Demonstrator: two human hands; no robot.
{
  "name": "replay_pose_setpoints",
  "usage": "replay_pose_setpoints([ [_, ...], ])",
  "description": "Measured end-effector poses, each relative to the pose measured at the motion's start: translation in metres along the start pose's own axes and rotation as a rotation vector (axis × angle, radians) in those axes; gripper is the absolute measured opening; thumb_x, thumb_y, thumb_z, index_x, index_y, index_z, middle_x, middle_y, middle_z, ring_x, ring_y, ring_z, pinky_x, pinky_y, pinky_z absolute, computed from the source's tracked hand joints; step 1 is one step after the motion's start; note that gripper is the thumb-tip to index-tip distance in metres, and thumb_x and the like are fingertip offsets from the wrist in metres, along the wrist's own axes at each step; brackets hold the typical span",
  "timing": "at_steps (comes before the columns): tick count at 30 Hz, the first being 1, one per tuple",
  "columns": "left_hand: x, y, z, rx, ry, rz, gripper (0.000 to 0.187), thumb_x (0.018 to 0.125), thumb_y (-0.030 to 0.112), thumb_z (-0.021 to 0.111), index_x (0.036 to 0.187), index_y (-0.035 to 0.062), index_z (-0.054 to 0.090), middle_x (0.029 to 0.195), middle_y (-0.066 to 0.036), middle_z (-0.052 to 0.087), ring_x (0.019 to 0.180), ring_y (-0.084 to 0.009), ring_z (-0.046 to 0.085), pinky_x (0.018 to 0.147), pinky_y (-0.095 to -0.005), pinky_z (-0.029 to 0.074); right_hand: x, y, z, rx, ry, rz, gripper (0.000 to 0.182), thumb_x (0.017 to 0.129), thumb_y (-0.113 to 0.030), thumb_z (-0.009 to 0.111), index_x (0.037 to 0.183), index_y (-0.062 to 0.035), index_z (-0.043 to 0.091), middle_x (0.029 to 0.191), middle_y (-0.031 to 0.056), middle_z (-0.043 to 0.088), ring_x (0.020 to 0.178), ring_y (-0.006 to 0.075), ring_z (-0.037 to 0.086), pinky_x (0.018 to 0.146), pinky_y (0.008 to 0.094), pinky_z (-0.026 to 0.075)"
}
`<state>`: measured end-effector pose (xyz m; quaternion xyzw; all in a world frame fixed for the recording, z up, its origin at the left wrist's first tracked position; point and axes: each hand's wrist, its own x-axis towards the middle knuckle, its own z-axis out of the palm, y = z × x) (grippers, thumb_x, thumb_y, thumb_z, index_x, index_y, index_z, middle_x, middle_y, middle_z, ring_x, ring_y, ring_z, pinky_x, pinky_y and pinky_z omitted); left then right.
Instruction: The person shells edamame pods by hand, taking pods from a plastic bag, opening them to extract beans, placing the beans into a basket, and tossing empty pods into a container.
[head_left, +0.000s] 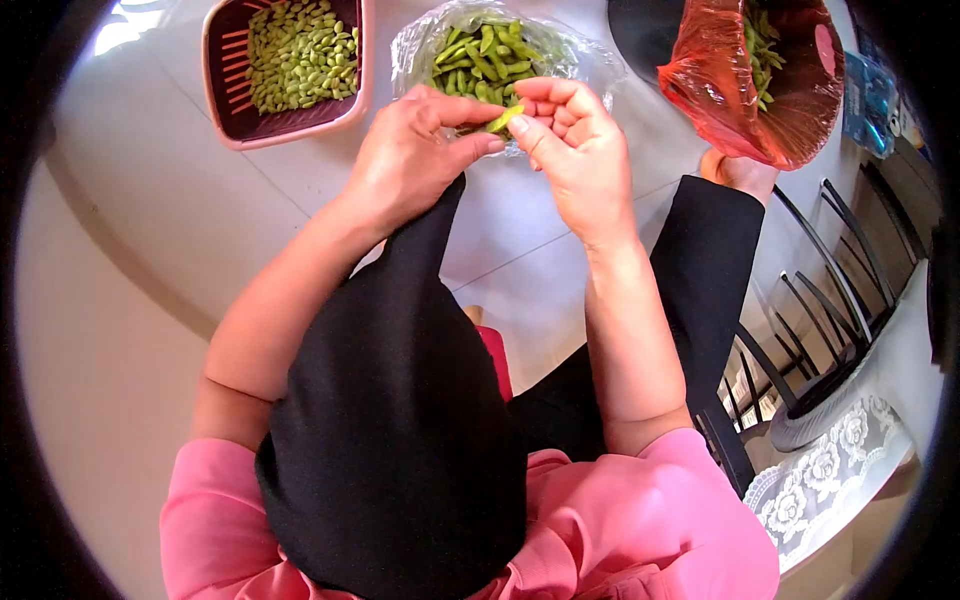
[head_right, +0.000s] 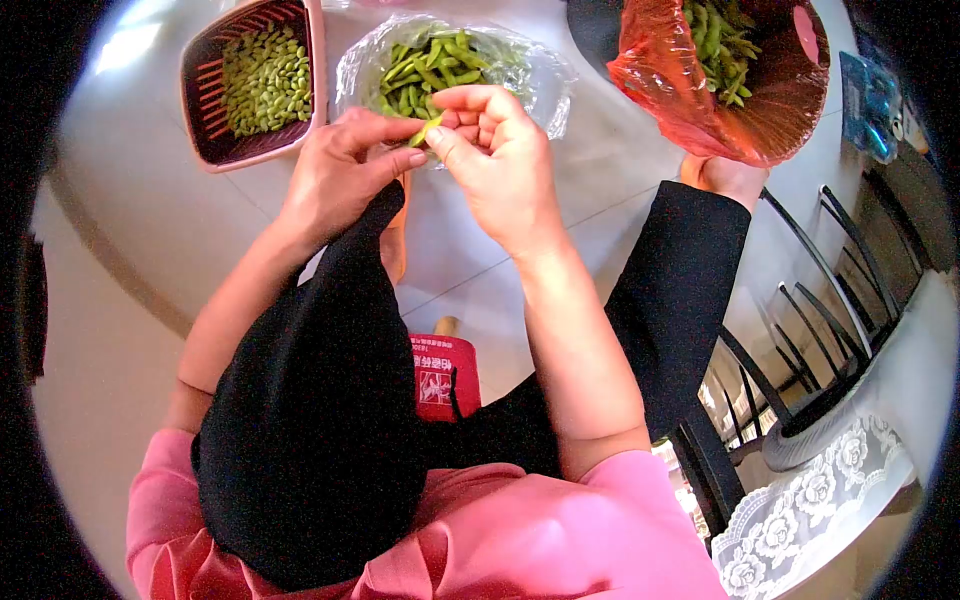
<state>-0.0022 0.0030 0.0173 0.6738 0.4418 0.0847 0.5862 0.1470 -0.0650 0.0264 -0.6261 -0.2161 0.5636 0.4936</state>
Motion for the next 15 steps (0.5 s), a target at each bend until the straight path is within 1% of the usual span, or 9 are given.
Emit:
replay_pose_setpoints([
  [1,-0.001,0.001,0.0,0.002,0.0,0.0,0.026,0.075,0.017,0.069,0.098,0.0068,0.067,0.083,-0.012,0.063,0.082,-0.0222,0.057,0.077,-0.0329,0.046,0.0,-0.001,0.001,0.032,0.062,0.068,0.009,0.083,-0.008,0.062,0.086,0.0007,0.062,0.08,0.0011,0.059,0.067,0.0045,0.051,0.058,0.0189,0.042],
  [2,-0.002,0.002,0.001,0.06,0.074,0.025,0.026,0.074,0.017,0.069,0.098,0.0071,0.067,0.082,-0.012,0.063,0.083,-0.0224,0.057,0.077,-0.0326,0.046,0.0,0.002,0.0,0.034,0.064,0.068,0.009,0.083,-0.008,0.062,0.086,0.0007,0.062,0.08,0.0011,0.059,0.067,0.0045,0.051,0.058,0.0189,0.042],
  [3,-0.003,0.002,0.002,0.117,0.147,0.048,0.026,0.073,0.017,0.07,0.098,0.0074,0.068,0.082,-0.012,0.063,0.083,-0.0227,0.056,0.077,-0.0323,0.046,0.0,0.005,-0.001,0.054,0.04,0.16,0.011,0.083,-0.01,0.063,0.086,0.0009,0.062,0.077,0.0002,0.059,0.065,0.0036,0.05,0.057,0.0185,0.041],
  [4,-0.003,0.002,0.003,0.117,0.145,0.048,0.026,0.073,0.017,0.07,0.098,0.0074,0.068,0.082,-0.012,0.063,0.083,-0.0227,0.056,0.077,-0.0323,0.046,-0.001,0.007,-0.002,0.073,0.015,0.251,0.013,0.082,-0.011,0.064,0.086,0.0011,0.062,0.073,-0.0007,0.059,0.062,0.0027,0.049,0.055,0.018,0.04],
  [5,-0.002,0.001,0.004,0.148,0.149,0.089,0.025,0.073,0.017,0.069,0.097,0.0077,0.068,0.081,-0.012,0.063,0.082,-0.0235,0.057,0.075,-0.0328,0.046,-0.003,0.01,0.0,0.056,0.032,0.238,0.014,0.083,-0.012,0.064,0.086,0.001,0.062,0.071,-0.0027,0.058,0.061,0.0026,0.048,0.055,0.0176,0.04],
  [6,-0.002,0.0,0.004,0.178,0.153,0.13,0.024,0.073,0.017,0.069,0.096,0.008,0.068,0.079,-0.012,0.062,0.081,-0.0244,0.057,0.074,-0.0333,0.047,-0.004,0.009,0.003,0.057,0.032,0.238,0.014,0.083,-0.012,0.064,0.086,0.001,0.062,0.071,-0.0027,0.058,0.061,0.0026,0.048,0.055,0.0176,0.04],
  [8,-0.002,0.001,0.005,0.219,0.153,0.127,0.023,0.074,0.018,0.069,0.095,0.0073,0.068,0.078,-0.012,0.062,0.079,-0.026,0.058,0.072,-0.0345,0.047,-0.005,0.006,0.007,-0.058,0.083,0.157,0.013,0.083,-0.011,0.063,0.085,0.0014,0.062,0.073,-0.0019,0.059,0.063,0.0025,0.049,0.055,0.0174,0.04],
  [12,-0.004,0.001,0.004,0.287,0.134,0.154,0.02,0.076,0.017,0.066,0.092,0.0053,0.065,0.076,-0.013,0.06,0.073,-0.0298,0.059,0.066,-0.0379,0.048,-0.004,0.008,0.004,-0.097,0.045,0.183,0.011,0.082,-0.009,0.062,0.084,0.0016,0.063,0.074,-0.0008,0.06,0.064,0.003,0.05,0.056,0.0178,0.041],
  [15,-0.007,-0.005,0.006,0.233,0.105,0.207,0.02,0.076,0.016,0.064,0.093,0.0045,0.063,0.075,-0.013,0.06,0.073,-0.0308,0.06,0.065,-0.0388,0.048,-0.003,0.007,0.002,-0.088,-0.004,0.205,0.009,0.079,-0.007,0.063,0.082,0.0014,0.062,0.072,-0.0005,0.06,0.062,0.0033,0.05,0.055,0.0182,0.041],
])
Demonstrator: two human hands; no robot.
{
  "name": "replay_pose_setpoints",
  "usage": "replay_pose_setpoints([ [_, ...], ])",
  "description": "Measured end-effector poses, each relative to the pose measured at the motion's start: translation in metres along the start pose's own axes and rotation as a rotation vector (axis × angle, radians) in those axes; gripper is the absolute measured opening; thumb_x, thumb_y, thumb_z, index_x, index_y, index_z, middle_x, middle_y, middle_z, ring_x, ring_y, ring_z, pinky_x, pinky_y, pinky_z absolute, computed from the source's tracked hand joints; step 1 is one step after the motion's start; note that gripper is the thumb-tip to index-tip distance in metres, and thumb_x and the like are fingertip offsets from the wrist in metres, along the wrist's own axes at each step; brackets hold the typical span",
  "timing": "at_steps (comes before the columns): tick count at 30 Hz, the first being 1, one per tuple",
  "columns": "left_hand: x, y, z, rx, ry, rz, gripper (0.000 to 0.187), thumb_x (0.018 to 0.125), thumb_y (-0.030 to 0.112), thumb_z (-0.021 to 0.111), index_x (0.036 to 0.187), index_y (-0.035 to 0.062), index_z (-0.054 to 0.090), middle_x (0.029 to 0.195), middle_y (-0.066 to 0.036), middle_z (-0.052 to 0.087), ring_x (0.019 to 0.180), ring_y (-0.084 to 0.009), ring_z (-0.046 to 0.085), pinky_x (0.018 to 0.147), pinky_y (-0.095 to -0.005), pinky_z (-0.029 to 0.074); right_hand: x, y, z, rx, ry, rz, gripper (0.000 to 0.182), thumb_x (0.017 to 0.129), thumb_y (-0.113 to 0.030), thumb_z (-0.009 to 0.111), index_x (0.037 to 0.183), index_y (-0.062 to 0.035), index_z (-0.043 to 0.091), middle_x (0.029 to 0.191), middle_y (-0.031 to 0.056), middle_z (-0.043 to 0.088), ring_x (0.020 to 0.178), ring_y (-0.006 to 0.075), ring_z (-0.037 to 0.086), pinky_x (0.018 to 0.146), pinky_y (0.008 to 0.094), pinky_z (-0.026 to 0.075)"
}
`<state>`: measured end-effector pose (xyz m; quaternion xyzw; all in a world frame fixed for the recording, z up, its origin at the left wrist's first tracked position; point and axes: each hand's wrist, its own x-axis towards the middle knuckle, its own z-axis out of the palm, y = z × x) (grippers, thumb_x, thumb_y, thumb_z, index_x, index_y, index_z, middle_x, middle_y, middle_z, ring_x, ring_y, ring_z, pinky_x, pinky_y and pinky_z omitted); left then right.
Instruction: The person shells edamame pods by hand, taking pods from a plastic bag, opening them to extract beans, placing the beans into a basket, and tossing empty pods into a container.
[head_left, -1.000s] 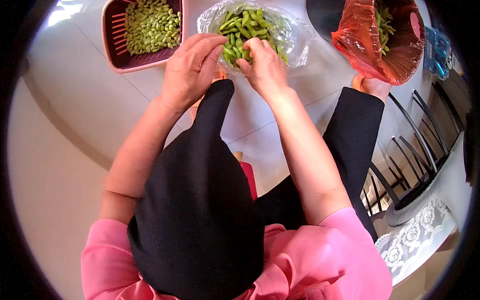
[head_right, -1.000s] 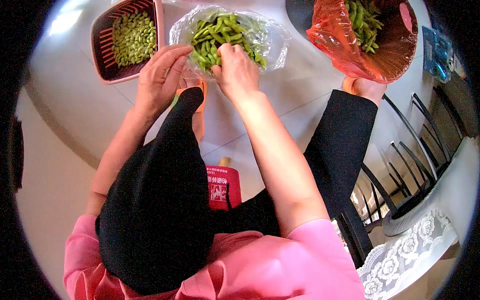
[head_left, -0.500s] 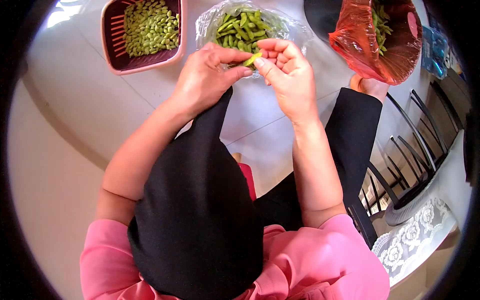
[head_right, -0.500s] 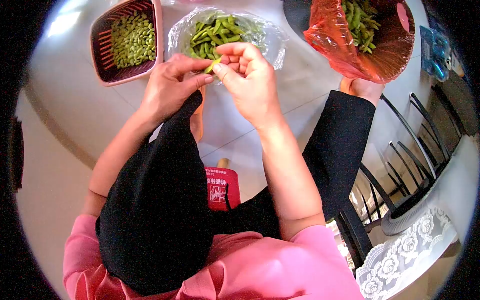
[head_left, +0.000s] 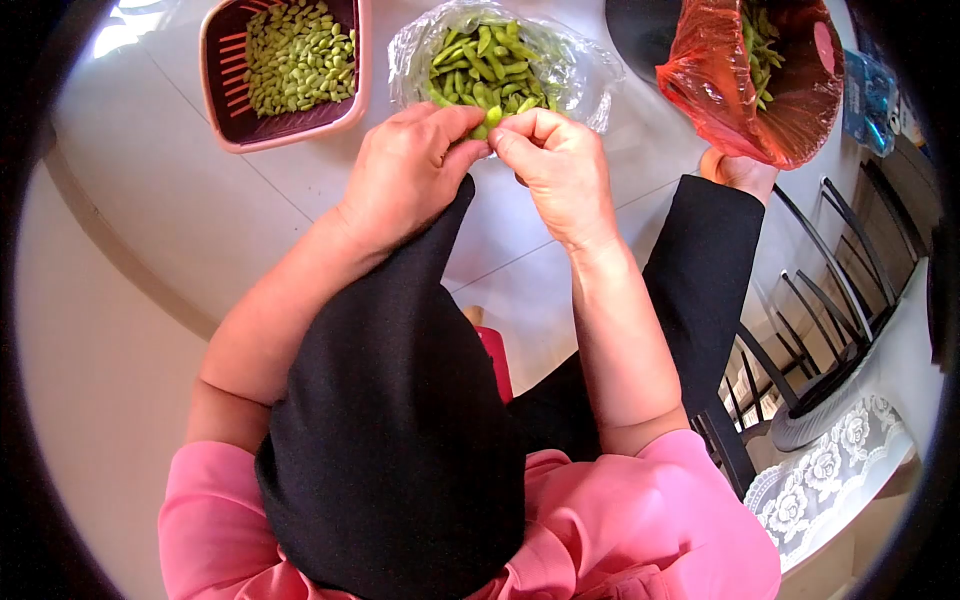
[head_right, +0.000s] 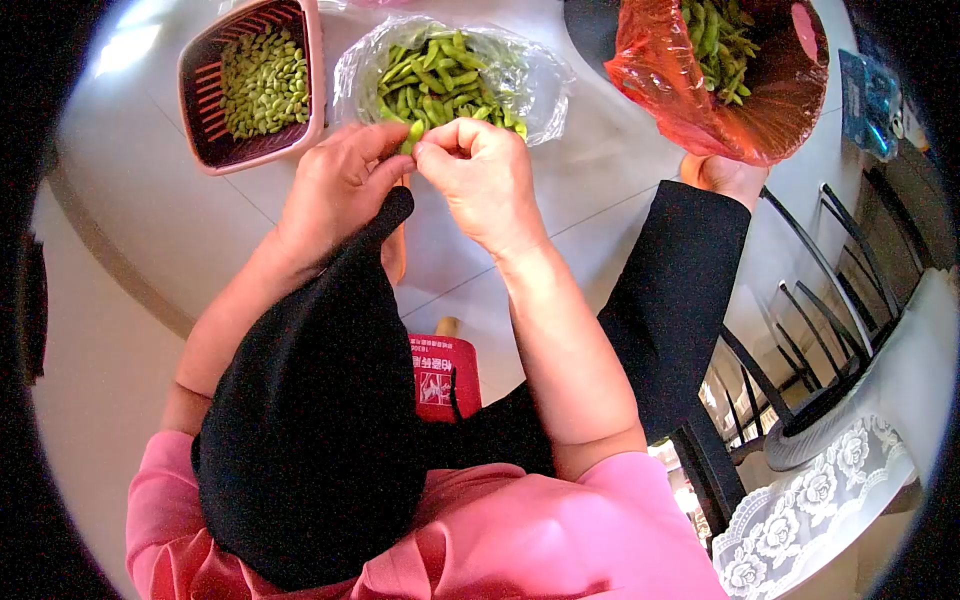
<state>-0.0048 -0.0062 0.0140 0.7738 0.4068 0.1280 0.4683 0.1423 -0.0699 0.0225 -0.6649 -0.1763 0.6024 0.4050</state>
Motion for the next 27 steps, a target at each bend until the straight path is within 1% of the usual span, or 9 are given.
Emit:
replay_pose_setpoints([
  [7,0.002,0.0,0.004,0.003,0.003,0.026,0.02,0.076,0.014,0.063,0.093,0.0036,0.062,0.076,-0.016,0.06,0.075,-0.0326,0.059,0.066,-0.0396,0.048,0.003,0.006,0.01,0.052,0.084,-0.074,0.005,0.073,-0.004,0.061,0.071,-0.0012,0.057,0.067,-0.0023,0.055,0.058,0.0029,0.046,0.051,0.0186,0.038],
  [10,0.003,0.001,0.003,-0.059,0.022,0.013,0.019,0.079,0.014,0.062,0.094,0.002,0.063,0.077,-0.012,0.063,0.071,-0.0238,0.061,0.065,-0.0343,0.048,0.003,0.002,0.007,0.199,0.042,-0.015,0.005,0.073,-0.005,0.06,0.072,-0.0025,0.056,0.065,-0.0042,0.052,0.056,0.002,0.043,0.048,0.0183,0.034],
  [12,0.001,0.003,-0.002,-0.576,-0.134,-0.29,0.019,0.083,0.014,0.061,0.096,0.0004,0.064,0.079,-0.002,0.064,0.069,-0.0102,0.057,0.064,-0.027,0.046,0.002,0.0,-0.001,0.285,0.0,0.043,0.005,0.073,-0.005,0.06,0.072,-0.0032,0.055,0.064,-0.0052,0.05,0.054,0.0014,0.04,0.047,0.0181,0.032],
  [15,-0.003,0.0,-0.002,-0.777,-0.21,-0.481,0.019,0.086,0.015,0.06,0.095,-0.0009,0.065,0.08,0.004,0.061,0.071,-0.0035,0.05,0.064,-0.0216,0.043,0.003,0.002,-0.009,0.253,-0.114,0.092,0.006,0.074,-0.008,0.06,0.073,-0.0046,0.055,0.063,-0.0068,0.048,0.053,0.0005,0.037,0.044,0.0177,0.028],
  [18,-0.005,0.0,0.002,-0.843,-0.213,-0.524,0.018,0.087,0.015,0.059,0.095,-0.0001,0.065,0.076,0.004,0.058,0.066,-0.0027,0.048,0.061,-0.0191,0.041,0.003,0.001,-0.012,0.195,-0.134,0.105,0.009,0.075,-0.009,0.056,0.068,-0.0068,0.052,0.06,-0.0058,0.045,0.05,0.0013,0.034,0.042,0.0179,0.025],
  [21,-0.003,0.001,-0.001,-0.87,-0.242,-0.537,0.016,0.087,0.014,0.059,0.094,0.0012,0.063,0.074,0.004,0.057,0.063,-0.0021,0.047,0.058,-0.0181,0.04,0.009,0.005,-0.017,0.414,-0.261,0.262,0.013,0.075,-0.009,0.053,0.063,-0.0086,0.047,0.057,-0.0037,0.041,0.046,0.0031,0.031,0.041,0.0183,0.023],
  [23,-0.003,0.001,0.001,-0.897,-0.272,-0.542,0.014,0.086,0.014,0.059,0.093,0.002,0.063,0.073,0.004,0.057,0.062,-0.0023,0.046,0.057,-0.0179,0.039,0.01,0.007,-0.015,0.546,-0.177,0.365,0.015,0.074,-0.01,0.051,0.06,-0.0094,0.044,0.056,-0.0018,0.04,0.045,0.0043,0.029,0.04,0.0184,0.022],
  [25,-0.001,0.0,0.005,-0.979,-0.145,-0.499,0.01,0.085,0.011,0.06,0.09,0.003,0.062,0.075,0.002,0.059,0.06,-0.0036,0.048,0.057,-0.0181,0.041,0.008,0.011,-0.009,0.6,-0.201,0.386,0.015,0.077,-0.013,0.051,0.063,-0.0081,0.047,0.059,-0.0015,0.043,0.048,0.0046,0.033,0.041,0.0191,0.025],
  [27,0.001,-0.002,0.004,-0.956,-0.147,-0.521,0.01,0.084,0.01,0.061,0.092,0.0033,0.061,0.077,0.001,0.06,0.06,-0.0046,0.049,0.057,-0.0185,0.042,-0.001,0.012,0.004,0.337,0.066,0.239,0.02,0.082,-0.022,0.05,0.072,-0.0051,0.054,0.062,-0.0009,0.045,0.051,0.006,0.037,0.044,0.0196,0.028],
])
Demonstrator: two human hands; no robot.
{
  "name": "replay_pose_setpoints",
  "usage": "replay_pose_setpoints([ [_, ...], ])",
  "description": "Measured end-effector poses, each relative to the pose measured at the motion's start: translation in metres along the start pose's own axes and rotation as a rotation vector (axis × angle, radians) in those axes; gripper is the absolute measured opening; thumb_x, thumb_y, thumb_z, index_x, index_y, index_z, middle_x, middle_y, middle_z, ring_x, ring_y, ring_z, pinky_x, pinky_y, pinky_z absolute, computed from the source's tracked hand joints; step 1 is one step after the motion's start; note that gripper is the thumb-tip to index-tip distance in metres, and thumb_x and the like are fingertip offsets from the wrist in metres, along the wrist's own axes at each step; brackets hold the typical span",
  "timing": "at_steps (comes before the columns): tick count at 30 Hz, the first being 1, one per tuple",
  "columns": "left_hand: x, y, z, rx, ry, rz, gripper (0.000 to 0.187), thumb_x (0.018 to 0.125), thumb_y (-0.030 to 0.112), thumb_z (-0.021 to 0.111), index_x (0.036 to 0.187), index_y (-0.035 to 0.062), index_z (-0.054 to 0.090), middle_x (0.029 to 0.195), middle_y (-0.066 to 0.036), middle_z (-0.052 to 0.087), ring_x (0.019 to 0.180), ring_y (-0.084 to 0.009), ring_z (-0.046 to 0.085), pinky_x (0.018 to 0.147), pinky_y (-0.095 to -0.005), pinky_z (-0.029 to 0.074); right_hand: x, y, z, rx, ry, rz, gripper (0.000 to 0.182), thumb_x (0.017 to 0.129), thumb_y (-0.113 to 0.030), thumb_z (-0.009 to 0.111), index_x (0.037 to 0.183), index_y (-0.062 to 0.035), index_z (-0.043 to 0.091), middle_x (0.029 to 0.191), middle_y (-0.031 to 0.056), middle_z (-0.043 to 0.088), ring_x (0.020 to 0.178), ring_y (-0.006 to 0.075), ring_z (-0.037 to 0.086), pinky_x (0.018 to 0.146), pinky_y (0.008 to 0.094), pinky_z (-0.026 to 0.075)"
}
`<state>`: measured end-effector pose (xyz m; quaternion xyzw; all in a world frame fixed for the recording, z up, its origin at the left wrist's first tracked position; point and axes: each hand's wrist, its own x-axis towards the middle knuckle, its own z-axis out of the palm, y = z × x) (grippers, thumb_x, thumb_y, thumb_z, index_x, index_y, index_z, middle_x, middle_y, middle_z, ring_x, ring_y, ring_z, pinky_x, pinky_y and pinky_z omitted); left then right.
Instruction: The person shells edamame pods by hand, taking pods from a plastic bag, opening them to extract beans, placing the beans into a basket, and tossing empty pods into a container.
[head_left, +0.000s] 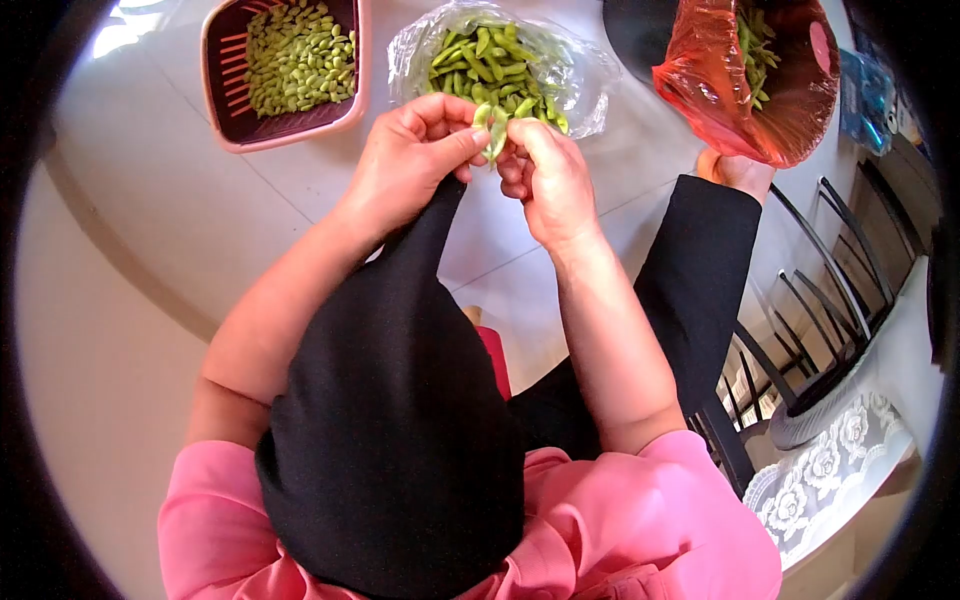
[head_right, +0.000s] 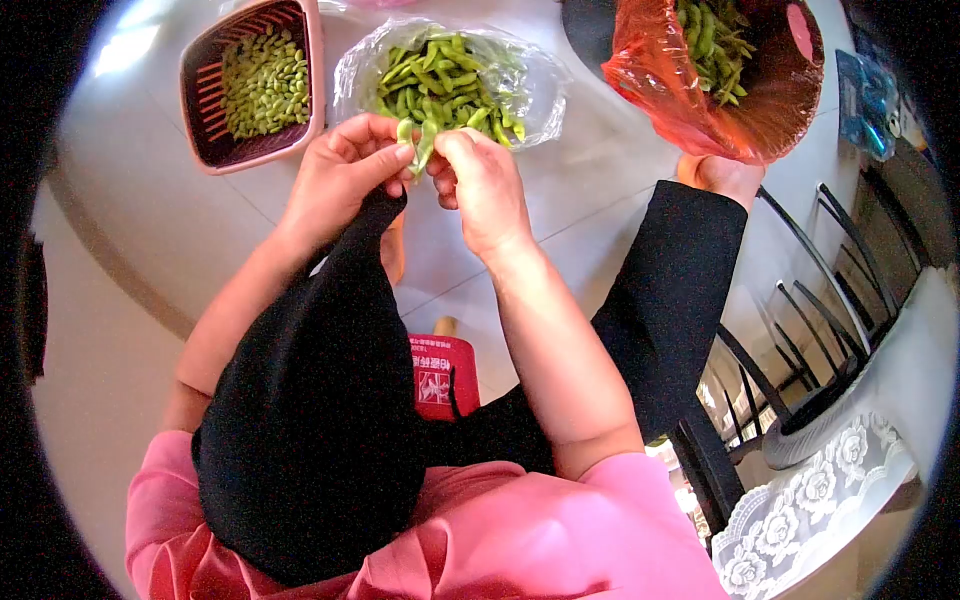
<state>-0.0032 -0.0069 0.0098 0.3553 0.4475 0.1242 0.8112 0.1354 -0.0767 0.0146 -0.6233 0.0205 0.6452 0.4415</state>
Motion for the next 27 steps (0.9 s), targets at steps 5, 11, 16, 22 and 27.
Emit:
replay_pose_setpoints([
  [5,0.003,-0.015,-0.004,-0.109,0.112,0.005,0.011,0.084,0.01,0.061,0.093,0.0034,0.06,0.076,0.001,0.059,0.065,-0.0052,0.051,0.059,-0.0192,0.043,-0.003,0.02,0.009,-0.213,-0.052,-0.353,0.025,0.078,-0.017,0.071,0.09,0.0013,0.059,0.074,0.0005,0.059,0.067,0.005,0.051,0.061,0.0214,0.045],
  [11,0.003,-0.017,-0.011,-0.412,0.051,-0.136,0.016,0.083,0.01,0.063,0.097,0.0037,0.057,0.08,0.0,0.057,0.069,-0.0048,0.051,0.059,-0.0193,0.043,-0.011,0.003,0.009,-0.46,-0.048,-0.405,0.014,0.081,-0.012,0.064,0.081,0.0013,0.058,0.065,-0.0007,0.057,0.059,0.004,0.047,0.054,0.0213,0.041],
  [16,0.0,-0.008,0.002,0.143,0.236,0.287,0.018,0.083,0.008,0.063,0.098,0.0001,0.057,0.08,-0.001,0.058,0.072,-0.0078,0.055,0.061,-0.0213,0.045,-0.015,0.004,0.01,-0.492,0.014,-0.414,0.012,0.08,-0.008,0.061,0.075,0.0006,0.055,0.062,-0.0004,0.053,0.057,0.0041,0.044,0.05,0.0226,0.039],
  [22,-0.006,-0.004,0.004,0.183,0.081,0.213,0.017,0.088,0.012,0.054,0.096,-0.0008,0.063,0.076,-0.007,0.063,0.07,-0.0102,0.059,0.065,-0.0241,0.048,-0.02,0.004,0.022,-0.63,0.154,-0.575,0.011,0.078,-0.009,0.062,0.076,-0.0003,0.056,0.066,0.0064,0.056,0.055,0.0109,0.049,0.051,0.0266,0.042],
  [27,-0.009,-0.003,0.002,0.296,-0.005,0.214,0.023,0.092,0.015,0.05,0.1,-0.0029,0.062,0.08,-0.005,0.064,0.074,-0.0106,0.06,0.068,-0.0236,0.049,-0.019,0.005,0.017,-0.647,0.148,-0.534,0.011,0.076,-0.01,0.063,0.078,-0.0005,0.058,0.068,0.0104,0.058,0.056,0.0168,0.054,0.053,0.0296,0.044],
])
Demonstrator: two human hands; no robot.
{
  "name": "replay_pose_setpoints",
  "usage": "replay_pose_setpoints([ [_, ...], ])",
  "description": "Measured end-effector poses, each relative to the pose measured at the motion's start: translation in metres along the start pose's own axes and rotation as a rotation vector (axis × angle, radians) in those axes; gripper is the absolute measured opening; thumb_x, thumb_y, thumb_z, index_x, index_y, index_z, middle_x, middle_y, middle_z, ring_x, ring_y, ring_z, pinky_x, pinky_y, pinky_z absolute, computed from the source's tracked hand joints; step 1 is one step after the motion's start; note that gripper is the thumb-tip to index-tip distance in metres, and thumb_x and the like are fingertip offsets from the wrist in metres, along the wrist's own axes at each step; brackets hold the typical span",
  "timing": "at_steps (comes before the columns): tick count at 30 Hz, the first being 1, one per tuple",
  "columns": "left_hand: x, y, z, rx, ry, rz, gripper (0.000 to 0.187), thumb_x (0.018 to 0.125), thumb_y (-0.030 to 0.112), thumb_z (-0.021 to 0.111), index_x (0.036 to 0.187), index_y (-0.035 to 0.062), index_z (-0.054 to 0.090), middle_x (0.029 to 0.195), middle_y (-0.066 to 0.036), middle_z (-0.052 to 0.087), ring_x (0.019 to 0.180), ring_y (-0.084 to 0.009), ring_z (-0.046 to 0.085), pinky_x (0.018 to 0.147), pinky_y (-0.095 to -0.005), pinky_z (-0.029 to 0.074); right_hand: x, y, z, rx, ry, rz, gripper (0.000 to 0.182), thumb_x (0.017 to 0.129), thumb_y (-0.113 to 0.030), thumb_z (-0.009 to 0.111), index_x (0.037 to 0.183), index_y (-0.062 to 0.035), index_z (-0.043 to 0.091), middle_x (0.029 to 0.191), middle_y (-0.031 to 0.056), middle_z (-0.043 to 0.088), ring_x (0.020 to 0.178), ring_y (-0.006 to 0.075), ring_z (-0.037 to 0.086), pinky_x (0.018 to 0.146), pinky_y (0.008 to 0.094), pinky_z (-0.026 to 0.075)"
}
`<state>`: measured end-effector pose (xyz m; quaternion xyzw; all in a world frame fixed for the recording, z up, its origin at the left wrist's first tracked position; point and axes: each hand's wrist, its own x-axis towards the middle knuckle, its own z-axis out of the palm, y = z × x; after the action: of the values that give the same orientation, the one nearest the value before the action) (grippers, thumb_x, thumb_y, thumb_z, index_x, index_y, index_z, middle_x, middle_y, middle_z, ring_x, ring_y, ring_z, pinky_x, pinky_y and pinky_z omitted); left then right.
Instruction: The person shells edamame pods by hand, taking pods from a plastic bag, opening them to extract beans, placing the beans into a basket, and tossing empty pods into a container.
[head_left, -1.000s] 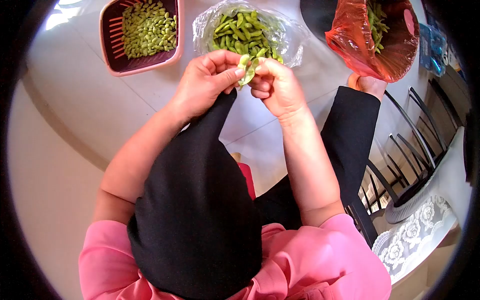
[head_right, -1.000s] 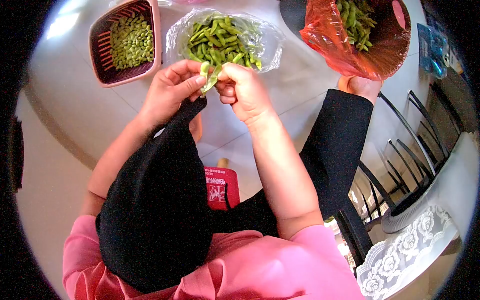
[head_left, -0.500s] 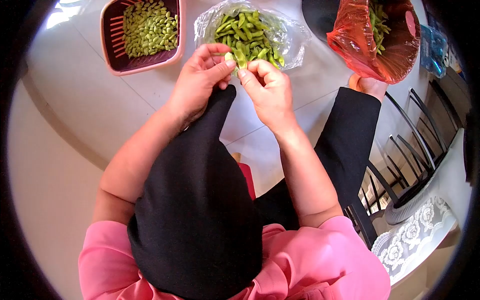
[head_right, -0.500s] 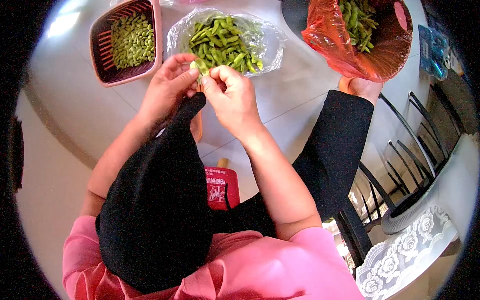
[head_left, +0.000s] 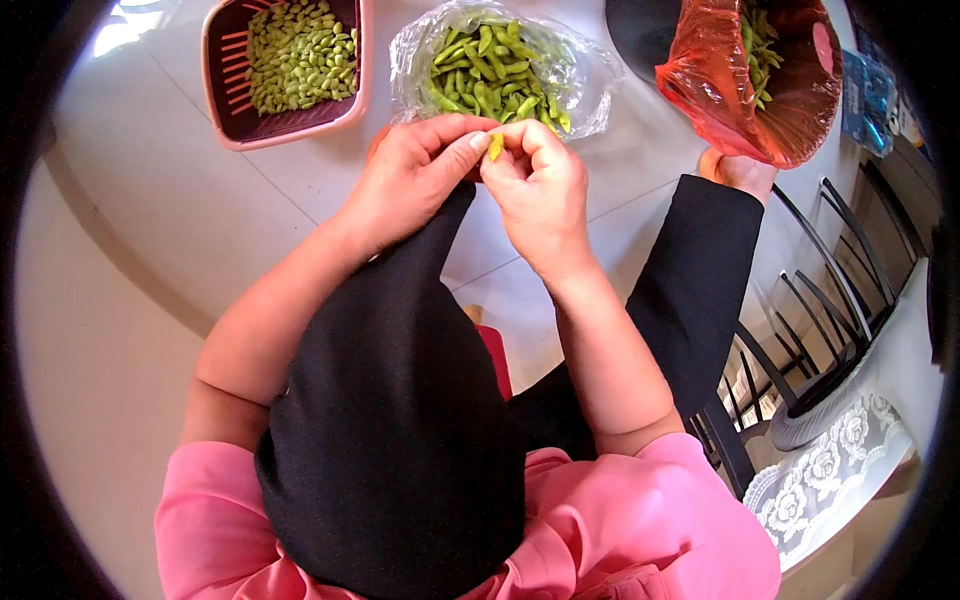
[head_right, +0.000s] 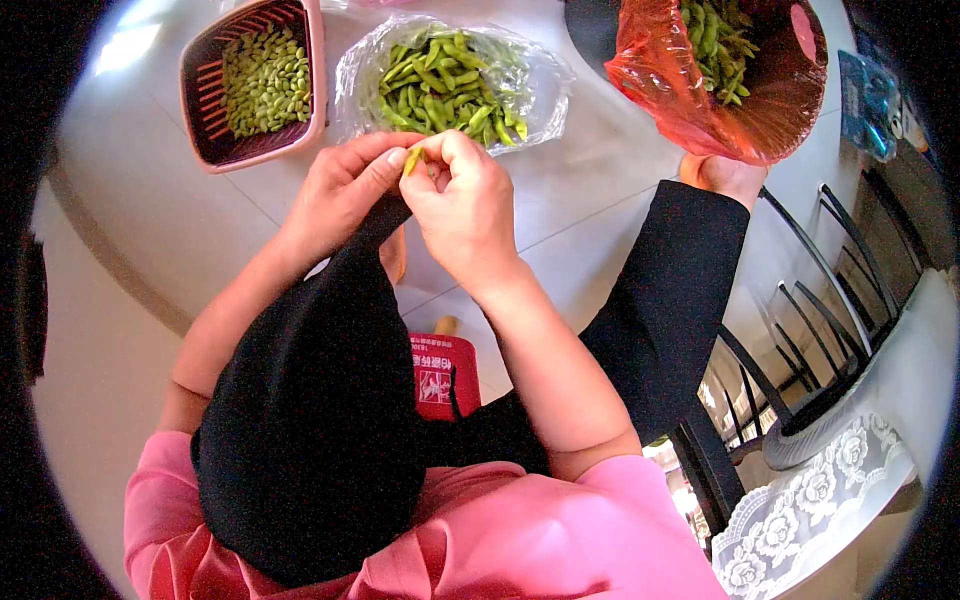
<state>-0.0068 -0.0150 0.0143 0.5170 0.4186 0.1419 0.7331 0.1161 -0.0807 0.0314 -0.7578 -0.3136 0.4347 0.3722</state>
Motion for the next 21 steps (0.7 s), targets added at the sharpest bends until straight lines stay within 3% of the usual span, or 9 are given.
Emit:
replay_pose_setpoints([
  [4,0.0,-0.01,0.002,-0.543,-0.077,-0.271,0.023,0.092,0.015,0.05,0.104,-0.0032,0.06,0.083,-0.005,0.063,0.072,-0.0118,0.06,0.068,-0.023,0.05,0.0,0.005,-0.004,0.058,-0.075,0.089,0.011,0.077,-0.01,0.063,0.078,-0.0002,0.059,0.065,0.0097,0.059,0.056,0.013,0.054,0.053,0.0277,0.044],
  [7,0.002,-0.02,-0.003,-0.704,-0.102,-0.377,0.021,0.091,0.013,0.051,0.103,-0.0021,0.059,0.085,-0.005,0.063,0.071,-0.0117,0.06,0.066,-0.0225,0.05,0.001,0.004,-0.004,0.059,-0.092,0.116,0.012,0.078,-0.011,0.062,0.078,0.0004,0.059,0.063,0.0078,0.06,0.055,0.0103,0.053,0.052,0.0266,0.043],
  [12,-0.001,-0.011,-0.004,-0.558,-0.045,-0.365,0.016,0.089,0.011,0.054,0.098,-0.0015,0.061,0.084,-0.005,0.063,0.073,-0.0109,0.06,0.067,-0.022,0.05,0.001,0.009,-0.01,0.179,-0.112,0.169,0.013,0.079,-0.012,0.062,0.08,0.0007,0.059,0.063,0.0049,0.06,0.057,0.0081,0.053,0.052,0.0258,0.044],
  [16,-0.001,-0.008,-0.004,-0.216,-0.056,-0.375,0.014,0.087,0.009,0.057,0.093,-0.002,0.062,0.084,-0.004,0.063,0.073,-0.0098,0.061,0.067,-0.0219,0.051,-0.005,0.016,-0.008,-0.03,-0.087,0.102,0.013,0.078,-0.014,0.062,0.077,-0.0019,0.057,0.066,0.0092,0.061,0.057,0.0158,0.059,0.054,0.0297,0.046],
  [21,-0.004,-0.009,-0.004,-0.44,-0.042,-0.406,0.013,0.086,0.01,0.058,0.09,-0.0023,0.063,0.083,-0.003,0.063,0.073,-0.0087,0.06,0.067,-0.0202,0.049,-0.01,0.015,0.001,-0.274,-0.025,-0.099,0.014,0.075,-0.015,0.062,0.076,-0.0044,0.053,0.069,0.0132,0.061,0.057,0.0267,0.06,0.053,0.0366,0.047],
])
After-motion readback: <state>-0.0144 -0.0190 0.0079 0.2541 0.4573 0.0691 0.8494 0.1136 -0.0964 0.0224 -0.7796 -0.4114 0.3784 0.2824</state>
